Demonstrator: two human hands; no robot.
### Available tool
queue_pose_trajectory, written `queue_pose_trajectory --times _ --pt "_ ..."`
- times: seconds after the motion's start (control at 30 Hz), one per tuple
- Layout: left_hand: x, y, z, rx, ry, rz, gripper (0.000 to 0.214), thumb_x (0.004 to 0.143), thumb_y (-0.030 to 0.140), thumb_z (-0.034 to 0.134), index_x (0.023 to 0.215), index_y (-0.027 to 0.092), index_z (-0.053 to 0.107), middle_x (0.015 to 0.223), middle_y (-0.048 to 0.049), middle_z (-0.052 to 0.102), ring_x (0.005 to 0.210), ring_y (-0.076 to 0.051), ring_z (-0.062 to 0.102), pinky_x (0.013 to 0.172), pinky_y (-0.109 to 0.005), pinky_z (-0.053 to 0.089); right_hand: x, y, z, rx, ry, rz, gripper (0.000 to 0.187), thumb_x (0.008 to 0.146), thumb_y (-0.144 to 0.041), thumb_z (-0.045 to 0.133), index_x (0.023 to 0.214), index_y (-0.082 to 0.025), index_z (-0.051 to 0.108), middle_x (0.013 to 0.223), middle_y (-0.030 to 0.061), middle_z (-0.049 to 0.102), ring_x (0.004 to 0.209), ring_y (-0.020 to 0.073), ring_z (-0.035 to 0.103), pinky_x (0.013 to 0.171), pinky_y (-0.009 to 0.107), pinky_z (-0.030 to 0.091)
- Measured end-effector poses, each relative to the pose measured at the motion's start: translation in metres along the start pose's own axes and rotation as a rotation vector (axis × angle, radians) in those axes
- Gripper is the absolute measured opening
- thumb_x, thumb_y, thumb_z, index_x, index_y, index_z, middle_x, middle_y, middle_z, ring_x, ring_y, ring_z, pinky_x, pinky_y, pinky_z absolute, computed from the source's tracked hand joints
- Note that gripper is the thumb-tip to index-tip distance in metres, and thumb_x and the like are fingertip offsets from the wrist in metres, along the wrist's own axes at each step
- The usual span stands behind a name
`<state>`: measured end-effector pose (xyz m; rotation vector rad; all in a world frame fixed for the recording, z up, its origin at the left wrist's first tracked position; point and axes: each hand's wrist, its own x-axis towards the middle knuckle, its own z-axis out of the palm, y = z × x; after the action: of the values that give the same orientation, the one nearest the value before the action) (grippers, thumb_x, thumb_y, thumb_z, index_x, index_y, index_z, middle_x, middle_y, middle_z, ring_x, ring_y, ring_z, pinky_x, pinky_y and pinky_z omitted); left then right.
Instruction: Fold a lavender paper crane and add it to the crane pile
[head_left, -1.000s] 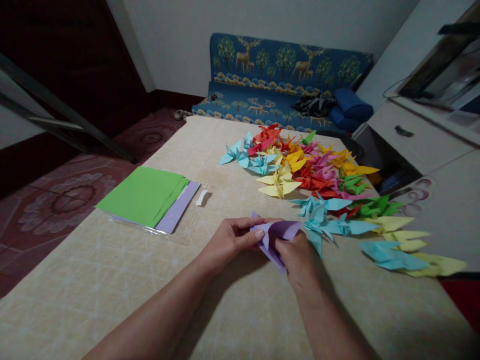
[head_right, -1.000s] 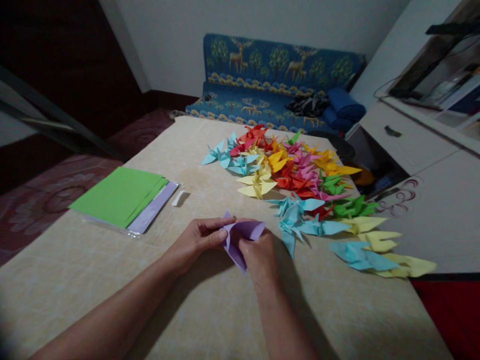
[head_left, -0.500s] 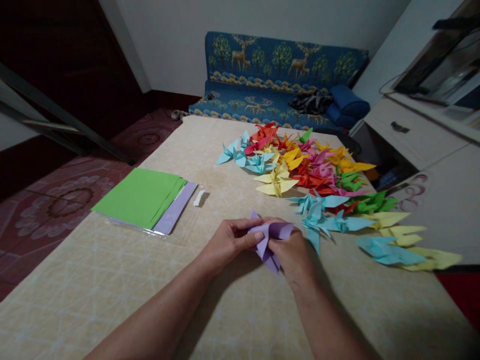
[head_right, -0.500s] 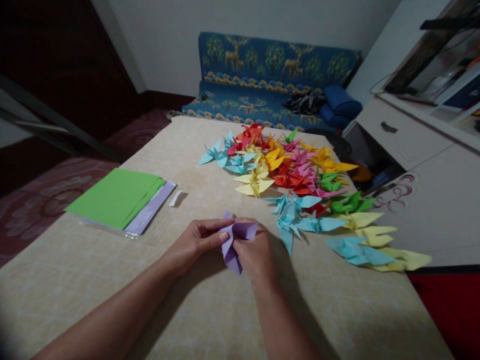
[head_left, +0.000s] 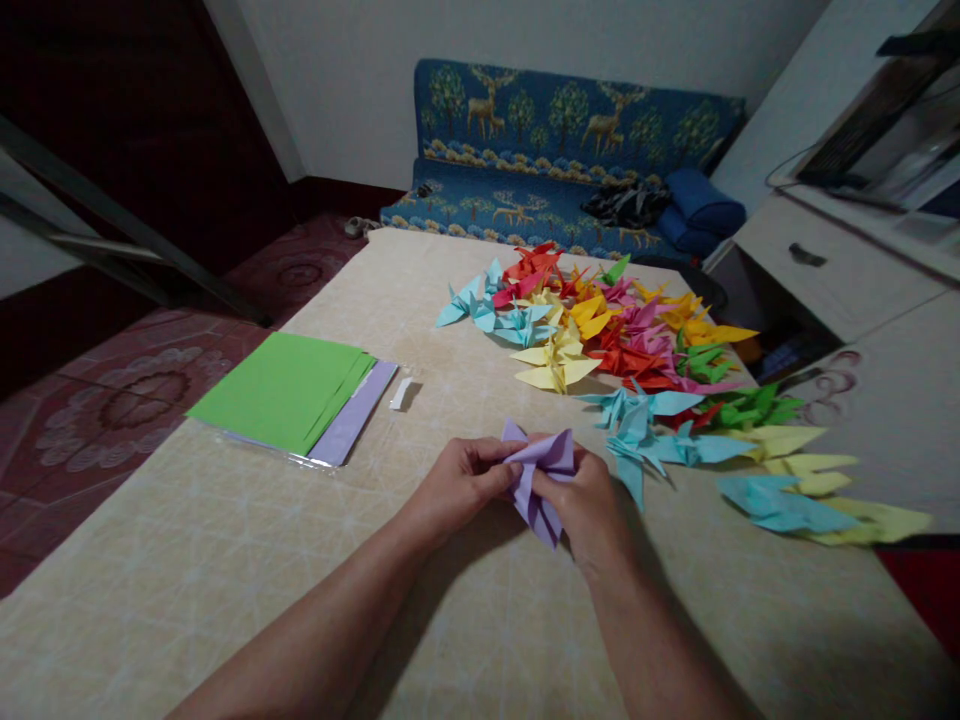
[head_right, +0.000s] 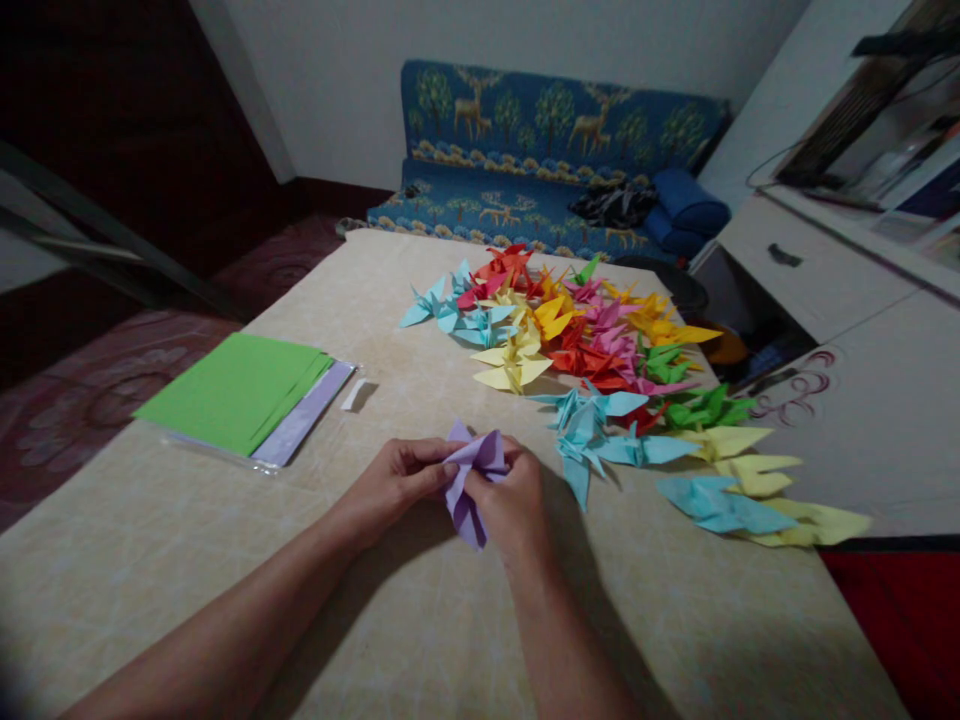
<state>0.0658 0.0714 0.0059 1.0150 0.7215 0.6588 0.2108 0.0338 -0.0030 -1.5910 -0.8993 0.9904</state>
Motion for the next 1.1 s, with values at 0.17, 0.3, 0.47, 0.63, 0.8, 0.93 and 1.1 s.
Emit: queue_pose_trajectory --times 0.17,0.3,0.47,0.63,0.8,0.93,1.1 --pt "0.0011 0.0007 -0.0003 -0.019 0.037 0.015 0.036 0.076 0.033 0.074 0.104 0.011 0.077 0.075 -0.0066 0.071 0.066 -0.014 0.058 0.069 -0.027 0.047 0.0007 0.0032 0.0013 0.049 0.012 -0.005 0.019 0.061 -0.025 0.072 0.079 -0.025 0.073 0.078 0.0011 0.076 0.073 0.0241 0.071 0.063 0.031 0.055" --pt "0.0024 -0.0018 -0.0021 0.051 0.044 0.027 0.031 0.079 0.033 0.069 0.099 0.011 0.078 0.072 -0.0045 0.068 0.061 -0.012 0.055 0.065 -0.024 0.045 0.0012 0.0032 0.0012 0.01 0.028 -0.026 0.017 0.062 -0.026 0.071 0.08 -0.026 0.071 0.076 0.0007 0.075 0.074 0.0245 0.07 0.062 0.031 0.054" --pt "0.0041 -0.0058 -0.0035 0.117 0.038 0.072 0.03 0.083 0.031 0.063 0.101 0.012 0.077 0.07 -0.0027 0.065 0.059 -0.011 0.051 0.06 -0.022 0.041 -0.0013 -0.0018 0.0005 -0.057 0.003 -0.048 0.014 0.065 -0.029 0.069 0.079 -0.027 0.07 0.073 0.0 0.073 0.073 0.024 0.068 0.057 0.029 0.052" --pt "0.0046 -0.0077 -0.0029 0.124 0.055 0.083 0.031 0.083 0.03 0.062 0.103 0.012 0.076 0.074 -0.0046 0.068 0.062 -0.013 0.055 0.064 -0.024 0.044 -0.0027 -0.0051 0.0022 -0.104 0.021 -0.074 0.015 0.064 -0.026 0.068 0.079 -0.027 0.068 0.07 -0.0011 0.071 0.07 0.0225 0.067 0.056 0.028 0.051" --pt "0.004 -0.0059 -0.0022 0.145 0.051 0.109 0.03 0.082 0.026 0.062 0.105 0.012 0.076 0.078 -0.0057 0.071 0.066 -0.015 0.057 0.066 -0.025 0.046 -0.0026 -0.0053 0.0035 -0.12 0.005 -0.086 0.016 0.064 -0.024 0.068 0.08 -0.026 0.067 0.072 0.0002 0.071 0.07 0.0229 0.067 0.059 0.029 0.052" --pt "0.0039 -0.0039 -0.0003 0.117 0.065 0.118 0.031 0.082 0.023 0.062 0.107 0.013 0.075 0.086 -0.0066 0.073 0.072 -0.016 0.06 0.071 -0.025 0.047 -0.0031 -0.0037 0.0048 -0.112 -0.007 -0.067 0.026 0.063 -0.021 0.068 0.089 -0.025 0.067 0.081 0.0016 0.073 0.074 0.0233 0.068 0.065 0.032 0.054" --pt "0.0054 -0.0064 0.001 0.082 0.072 0.099 0.032 0.079 0.022 0.064 0.108 0.013 0.075 0.086 -0.0071 0.073 0.072 -0.017 0.062 0.071 -0.027 0.049 -0.0044 0.0004 0.0079 -0.101 0.032 -0.084 0.028 0.063 -0.017 0.066 0.089 -0.027 0.066 0.081 -0.0002 0.072 0.074 0.022 0.067 0.064 0.03 0.055"
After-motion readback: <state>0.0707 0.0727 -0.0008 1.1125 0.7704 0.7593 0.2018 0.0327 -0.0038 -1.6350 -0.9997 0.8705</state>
